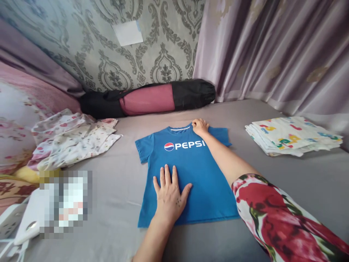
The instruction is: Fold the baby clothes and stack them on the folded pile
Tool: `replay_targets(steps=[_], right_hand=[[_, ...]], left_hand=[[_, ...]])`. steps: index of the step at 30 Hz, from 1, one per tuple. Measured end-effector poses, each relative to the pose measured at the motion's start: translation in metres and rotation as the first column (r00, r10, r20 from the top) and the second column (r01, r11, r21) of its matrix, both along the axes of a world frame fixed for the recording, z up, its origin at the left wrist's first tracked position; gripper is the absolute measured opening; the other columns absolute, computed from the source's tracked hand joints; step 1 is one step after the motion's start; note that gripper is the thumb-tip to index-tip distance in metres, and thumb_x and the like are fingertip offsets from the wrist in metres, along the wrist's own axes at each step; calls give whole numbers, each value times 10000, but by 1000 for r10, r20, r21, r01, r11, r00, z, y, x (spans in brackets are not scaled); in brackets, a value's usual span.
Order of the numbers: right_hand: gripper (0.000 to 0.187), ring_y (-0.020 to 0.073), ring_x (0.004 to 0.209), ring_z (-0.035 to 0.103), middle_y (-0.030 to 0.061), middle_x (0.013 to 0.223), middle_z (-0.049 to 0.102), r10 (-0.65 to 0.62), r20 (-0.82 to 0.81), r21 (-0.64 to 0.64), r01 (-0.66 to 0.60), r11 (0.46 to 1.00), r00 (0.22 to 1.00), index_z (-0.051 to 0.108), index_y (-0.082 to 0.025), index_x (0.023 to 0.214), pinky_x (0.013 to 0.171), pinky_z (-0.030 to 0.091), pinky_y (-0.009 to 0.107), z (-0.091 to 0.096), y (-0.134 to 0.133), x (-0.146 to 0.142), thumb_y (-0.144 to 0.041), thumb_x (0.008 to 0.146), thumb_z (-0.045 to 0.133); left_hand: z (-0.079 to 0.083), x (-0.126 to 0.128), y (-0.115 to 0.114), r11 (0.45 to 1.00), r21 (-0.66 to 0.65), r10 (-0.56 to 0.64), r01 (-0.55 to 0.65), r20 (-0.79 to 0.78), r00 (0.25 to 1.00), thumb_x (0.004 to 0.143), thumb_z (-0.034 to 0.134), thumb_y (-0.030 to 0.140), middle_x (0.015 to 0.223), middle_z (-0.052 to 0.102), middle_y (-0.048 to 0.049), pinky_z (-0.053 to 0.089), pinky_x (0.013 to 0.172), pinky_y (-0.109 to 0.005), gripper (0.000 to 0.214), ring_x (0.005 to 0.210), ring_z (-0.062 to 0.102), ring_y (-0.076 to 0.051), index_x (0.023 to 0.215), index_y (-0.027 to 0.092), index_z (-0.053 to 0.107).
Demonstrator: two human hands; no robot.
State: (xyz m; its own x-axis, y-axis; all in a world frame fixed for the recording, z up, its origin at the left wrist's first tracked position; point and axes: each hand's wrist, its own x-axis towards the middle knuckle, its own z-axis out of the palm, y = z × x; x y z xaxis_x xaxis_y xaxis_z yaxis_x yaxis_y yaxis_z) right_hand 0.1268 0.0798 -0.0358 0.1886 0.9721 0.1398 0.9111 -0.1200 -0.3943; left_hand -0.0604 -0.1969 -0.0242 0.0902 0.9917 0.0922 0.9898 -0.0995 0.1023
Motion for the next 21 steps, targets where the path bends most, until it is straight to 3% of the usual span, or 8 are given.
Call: replay_targets(steps=[4, 9, 12, 17, 19, 21], right_hand=[[292, 297, 1159, 476, 90, 1219, 587, 162, 58, -25, -161, 987, 985, 690, -267, 1060, 945, 347, 448, 8, -6, -15, -296, 958, 418], [246, 257, 1206, 452, 76, 1258, 578, 400, 134, -77, -393, 916, 907, 654, -254, 1114, 994, 299, 436, 18, -10, -49, -314, 956, 475], [210, 245, 1195, 470, 59, 1237, 602, 410, 117, -170, -388, 906, 905, 641, -267, 1104, 984, 306, 421, 27, -6, -61, -312, 940, 518], [120, 253, 1081, 531, 40, 1106, 665, 412, 84, -320, -367, 873, 907, 669, -258, 901, 906, 341, 399, 35, 7, -65, -318, 905, 566], [116, 253, 1100, 508, 51, 1123, 651, 421, 98, -263, -385, 885, 902, 653, -248, 920, 912, 325, 393, 31, 7, -66, -283, 915, 542], [155, 252, 1128, 472, 76, 1161, 622, 396, 122, -125, -381, 916, 910, 622, -233, 990, 917, 303, 387, 23, 4, -67, -217, 933, 479]], left_hand=[[4, -6, 6, 1000, -7, 19, -19, 58, 998, 908, 406, 630, 1512, 392, -180, 323, 1100, -569, 726, 1398, 349, -358, 1444, 142, 443], [-3, -23, 17, 994, 21, 108, -110, 82, 991, 946, 376, 554, 1515, 362, -225, 306, 1130, -537, 711, 1416, 321, -358, 1438, 43, 417], [-9, -33, 22, 987, 47, 148, -152, 84, 985, 928, 374, 609, 1512, 334, -263, 296, 1132, -553, 796, 1418, 309, -372, 1443, 2, 385], [-16, -35, 23, 985, 73, 153, -156, 51, 987, 932, 338, 620, 1520, 306, -269, 259, 1146, -564, 819, 1431, 275, -372, 1452, -11, 363], [-16, -32, 23, 984, 78, 160, -161, 29, 987, 937, 330, 612, 1521, 307, -265, 254, 1146, -567, 807, 1431, 276, -372, 1453, -8, 367], [-16, -31, 22, 983, 86, 163, -163, 8, 987, 941, 319, 610, 1520, 312, -260, 256, 1143, -571, 798, 1428, 285, -371, 1452, 0, 375]])
